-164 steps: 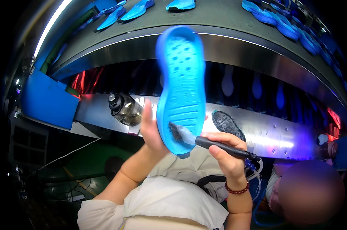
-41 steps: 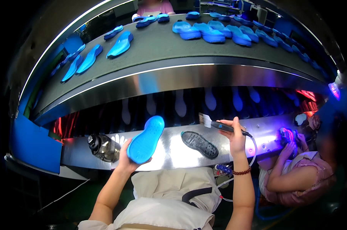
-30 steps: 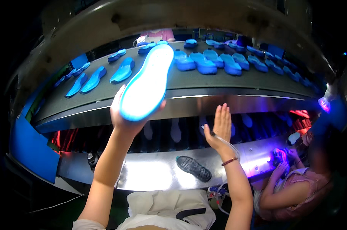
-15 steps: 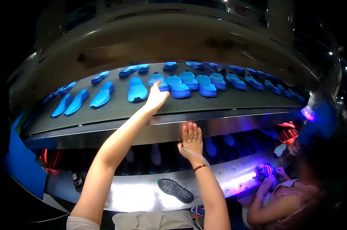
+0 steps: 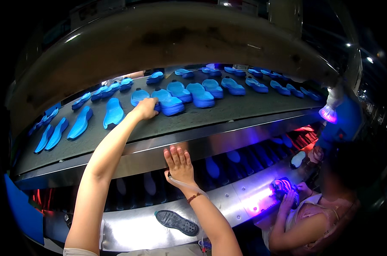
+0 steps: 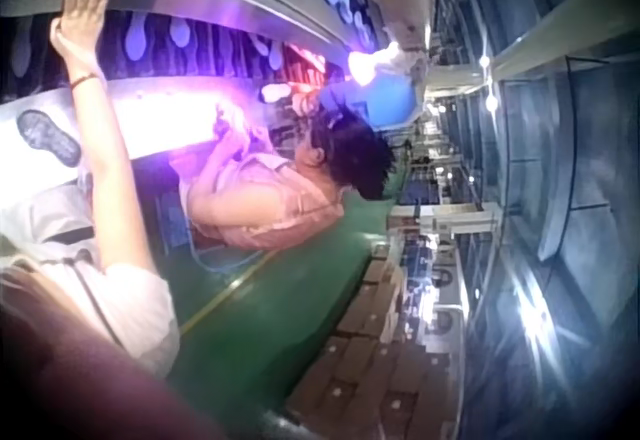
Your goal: The person takes blue shoe soles from a conveyor belt one at a time and applies a liquid to the edges using a brush. After brushing each sole, the person places it back onto the conveyor belt.
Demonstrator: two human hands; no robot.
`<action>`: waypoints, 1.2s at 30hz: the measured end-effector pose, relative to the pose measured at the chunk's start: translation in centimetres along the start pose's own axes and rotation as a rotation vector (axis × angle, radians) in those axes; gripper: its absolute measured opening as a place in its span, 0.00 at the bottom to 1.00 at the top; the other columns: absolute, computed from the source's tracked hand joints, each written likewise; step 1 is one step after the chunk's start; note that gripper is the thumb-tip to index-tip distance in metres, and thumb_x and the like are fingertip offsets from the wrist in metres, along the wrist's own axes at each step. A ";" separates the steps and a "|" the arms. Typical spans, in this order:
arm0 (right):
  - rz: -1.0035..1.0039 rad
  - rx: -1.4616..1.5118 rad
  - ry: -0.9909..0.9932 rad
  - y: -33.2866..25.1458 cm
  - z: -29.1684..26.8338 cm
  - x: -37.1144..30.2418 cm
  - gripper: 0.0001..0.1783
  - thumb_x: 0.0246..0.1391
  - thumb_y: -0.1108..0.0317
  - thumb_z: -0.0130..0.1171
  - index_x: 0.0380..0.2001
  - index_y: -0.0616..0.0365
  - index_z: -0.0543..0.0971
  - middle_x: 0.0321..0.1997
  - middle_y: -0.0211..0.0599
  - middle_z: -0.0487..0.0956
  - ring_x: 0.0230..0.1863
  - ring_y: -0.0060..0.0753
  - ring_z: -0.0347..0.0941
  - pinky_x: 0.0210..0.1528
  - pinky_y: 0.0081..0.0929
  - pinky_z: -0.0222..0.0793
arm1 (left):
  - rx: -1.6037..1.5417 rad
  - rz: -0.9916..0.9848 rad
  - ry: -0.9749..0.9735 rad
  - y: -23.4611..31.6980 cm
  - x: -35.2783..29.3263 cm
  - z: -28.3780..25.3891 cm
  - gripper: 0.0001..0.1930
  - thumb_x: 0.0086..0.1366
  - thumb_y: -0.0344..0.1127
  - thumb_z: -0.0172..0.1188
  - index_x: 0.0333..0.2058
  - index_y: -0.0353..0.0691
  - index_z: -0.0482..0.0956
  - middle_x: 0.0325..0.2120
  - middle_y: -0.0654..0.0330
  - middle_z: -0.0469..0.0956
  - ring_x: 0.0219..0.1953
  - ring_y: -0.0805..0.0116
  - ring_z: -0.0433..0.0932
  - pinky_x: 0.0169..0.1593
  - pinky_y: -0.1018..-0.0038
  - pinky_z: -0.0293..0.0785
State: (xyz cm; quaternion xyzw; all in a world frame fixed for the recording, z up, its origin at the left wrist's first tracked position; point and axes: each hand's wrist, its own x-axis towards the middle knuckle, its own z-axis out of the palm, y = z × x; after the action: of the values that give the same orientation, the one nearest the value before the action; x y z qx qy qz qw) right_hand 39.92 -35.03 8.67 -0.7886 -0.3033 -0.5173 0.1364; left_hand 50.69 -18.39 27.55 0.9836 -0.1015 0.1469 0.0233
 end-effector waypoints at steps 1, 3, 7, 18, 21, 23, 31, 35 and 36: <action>0.000 -0.001 0.009 0.0 0.1 -0.1 0.52 0.33 0.62 0.55 0.63 0.51 0.43 0.68 0.40 0.35 0.69 0.40 0.26 0.67 0.38 0.22 | -0.017 0.055 0.008 0.9 0.3 0.1 0.18 0.49 0.29 0.56 0.42 0.37 0.72 0.39 0.44 0.74 0.44 0.50 0.72 0.47 0.62 0.69; 0.000 0.046 0.035 -0.2 0.4 -0.1 0.51 0.32 0.64 0.55 0.63 0.51 0.45 0.68 0.40 0.37 0.69 0.40 0.27 0.67 0.39 0.22 | -0.021 0.131 0.033 2.6 1.8 0.7 0.17 0.50 0.31 0.57 0.41 0.37 0.72 0.39 0.45 0.74 0.43 0.50 0.73 0.46 0.61 0.70; -0.013 0.035 0.002 -0.7 0.8 0.0 0.50 0.33 0.63 0.56 0.63 0.49 0.46 0.68 0.39 0.37 0.69 0.40 0.26 0.67 0.39 0.21 | -0.201 0.227 0.138 6.4 4.0 2.9 0.17 0.53 0.35 0.57 0.42 0.38 0.72 0.38 0.46 0.74 0.43 0.49 0.73 0.44 0.61 0.70; -0.064 -0.111 -0.164 0.1 -0.2 -0.2 0.52 0.35 0.56 0.56 0.63 0.54 0.42 0.68 0.47 0.31 0.68 0.47 0.19 0.66 0.43 0.17 | -0.037 0.326 0.179 8.9 0.0 0.1 0.13 0.59 0.42 0.50 0.27 0.40 0.78 0.27 0.49 0.77 0.32 0.51 0.77 0.36 0.60 0.73; -0.045 -0.100 -0.131 -0.2 -0.7 0.1 0.52 0.35 0.59 0.57 0.63 0.54 0.42 0.68 0.45 0.32 0.68 0.45 0.21 0.67 0.41 0.18 | 0.035 0.388 0.241 7.4 -4.1 -1.6 0.13 0.59 0.43 0.51 0.26 0.40 0.77 0.23 0.51 0.77 0.29 0.53 0.77 0.32 0.60 0.72; -0.016 -0.057 -0.129 -0.4 -0.8 0.3 0.50 0.37 0.61 0.55 0.63 0.53 0.42 0.68 0.42 0.34 0.69 0.42 0.23 0.67 0.39 0.19 | -0.014 0.364 0.305 6.1 -7.5 -2.6 0.13 0.59 0.43 0.51 0.25 0.40 0.76 0.21 0.50 0.76 0.27 0.52 0.75 0.31 0.61 0.71; 0.063 -0.019 -0.142 -1.2 -1.8 0.4 0.46 0.39 0.66 0.51 0.63 0.52 0.43 0.68 0.41 0.36 0.69 0.40 0.26 0.67 0.38 0.21 | -1.354 -0.020 0.864 0.6 -22.4 0.1 0.13 0.61 0.37 0.48 0.38 0.33 0.71 0.36 0.58 0.71 0.41 0.68 0.70 0.47 0.73 0.65; 0.076 -0.043 -0.204 -1.0 -2.0 -0.1 0.47 0.39 0.66 0.52 0.63 0.52 0.42 0.68 0.42 0.36 0.69 0.41 0.26 0.67 0.38 0.22 | -1.973 -0.222 0.729 4.7 -28.3 2.0 0.23 0.56 0.34 0.50 0.51 0.34 0.61 0.42 0.54 0.69 0.45 0.66 0.70 0.49 0.71 0.68; 0.083 -0.053 -0.238 -0.8 -2.1 -0.3 0.47 0.40 0.66 0.52 0.63 0.53 0.42 0.68 0.42 0.36 0.69 0.41 0.26 0.67 0.39 0.22 | -2.193 -0.156 0.230 3.7 -29.0 2.4 0.25 0.53 0.30 0.52 0.50 0.31 0.61 0.43 0.52 0.70 0.45 0.63 0.72 0.47 0.70 0.71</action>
State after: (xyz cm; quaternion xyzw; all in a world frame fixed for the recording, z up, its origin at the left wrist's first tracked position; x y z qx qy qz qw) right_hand 37.80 -35.62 9.19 -0.8596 -0.2705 -0.4218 0.0999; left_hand 23.45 -16.62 16.81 0.4135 -0.1117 0.0659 0.9012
